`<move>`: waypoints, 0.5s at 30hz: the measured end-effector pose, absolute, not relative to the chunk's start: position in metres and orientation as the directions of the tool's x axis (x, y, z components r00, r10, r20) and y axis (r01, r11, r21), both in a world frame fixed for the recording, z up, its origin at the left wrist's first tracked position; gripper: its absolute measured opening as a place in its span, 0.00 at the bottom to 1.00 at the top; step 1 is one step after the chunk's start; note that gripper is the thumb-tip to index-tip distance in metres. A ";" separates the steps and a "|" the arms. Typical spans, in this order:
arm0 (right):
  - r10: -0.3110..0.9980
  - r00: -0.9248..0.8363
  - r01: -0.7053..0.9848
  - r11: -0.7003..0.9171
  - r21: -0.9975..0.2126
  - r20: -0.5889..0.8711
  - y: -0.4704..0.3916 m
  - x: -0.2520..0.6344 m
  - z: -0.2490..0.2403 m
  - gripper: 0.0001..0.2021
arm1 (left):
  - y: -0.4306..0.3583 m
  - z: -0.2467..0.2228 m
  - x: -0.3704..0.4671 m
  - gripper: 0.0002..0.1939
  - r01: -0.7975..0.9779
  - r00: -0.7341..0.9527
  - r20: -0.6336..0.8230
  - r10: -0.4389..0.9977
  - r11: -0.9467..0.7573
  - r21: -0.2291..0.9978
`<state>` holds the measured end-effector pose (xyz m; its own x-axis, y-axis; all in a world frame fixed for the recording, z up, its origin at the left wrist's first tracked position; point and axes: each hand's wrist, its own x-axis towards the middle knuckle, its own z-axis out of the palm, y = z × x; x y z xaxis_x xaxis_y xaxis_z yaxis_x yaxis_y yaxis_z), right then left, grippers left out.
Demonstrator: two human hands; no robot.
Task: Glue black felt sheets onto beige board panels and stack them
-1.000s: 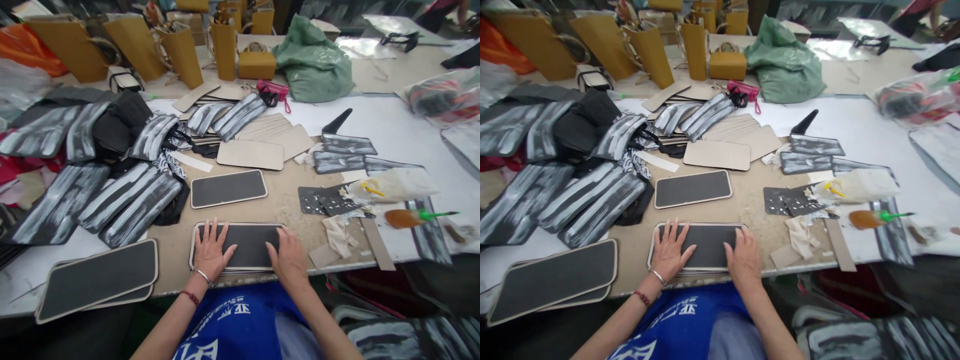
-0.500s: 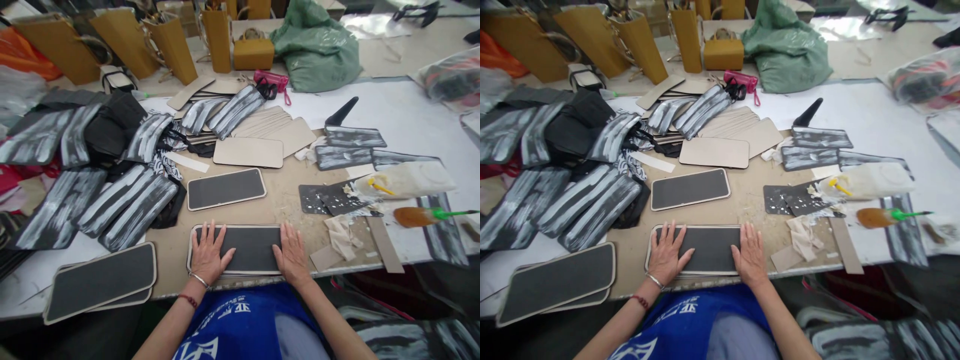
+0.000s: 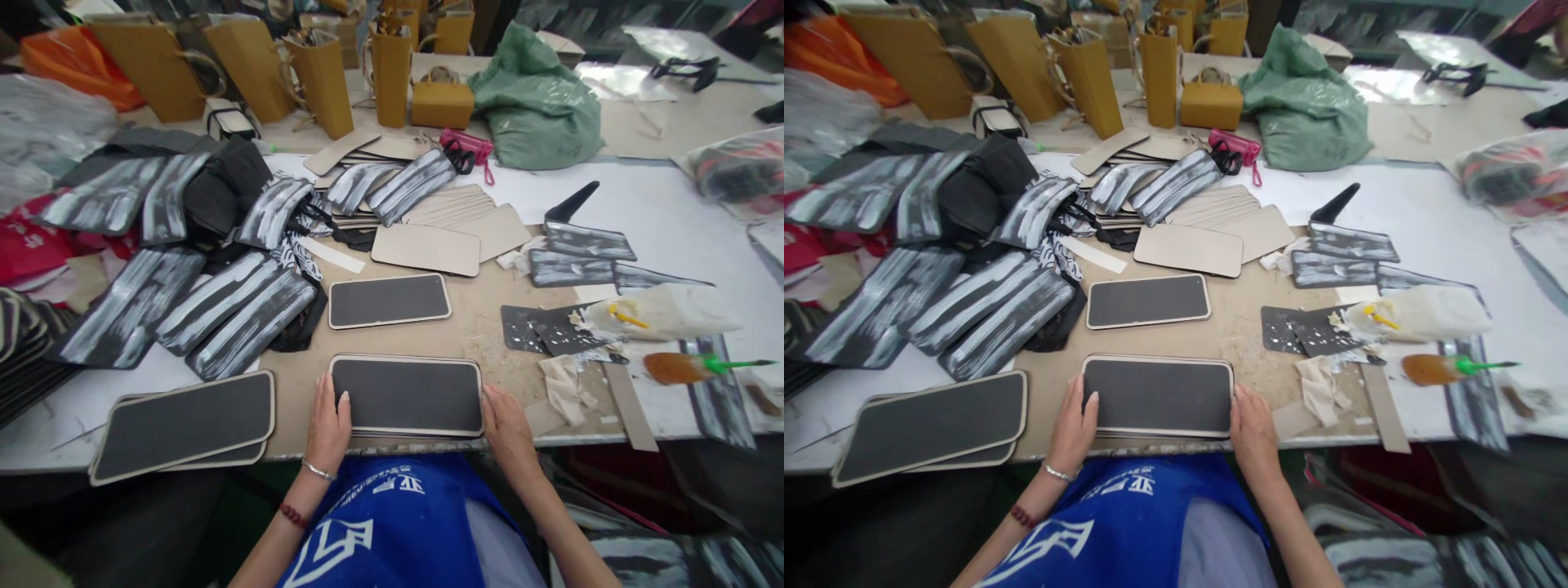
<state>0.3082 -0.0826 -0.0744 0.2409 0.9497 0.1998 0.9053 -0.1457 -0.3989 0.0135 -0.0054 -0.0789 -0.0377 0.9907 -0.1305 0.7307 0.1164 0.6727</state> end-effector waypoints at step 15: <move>0.757 0.494 0.288 -0.607 -0.741 -0.428 -0.063 0.283 -0.036 0.16 | 0.000 -0.074 -0.006 0.22 0.118 -0.158 -0.443 0.882 0.463 0.879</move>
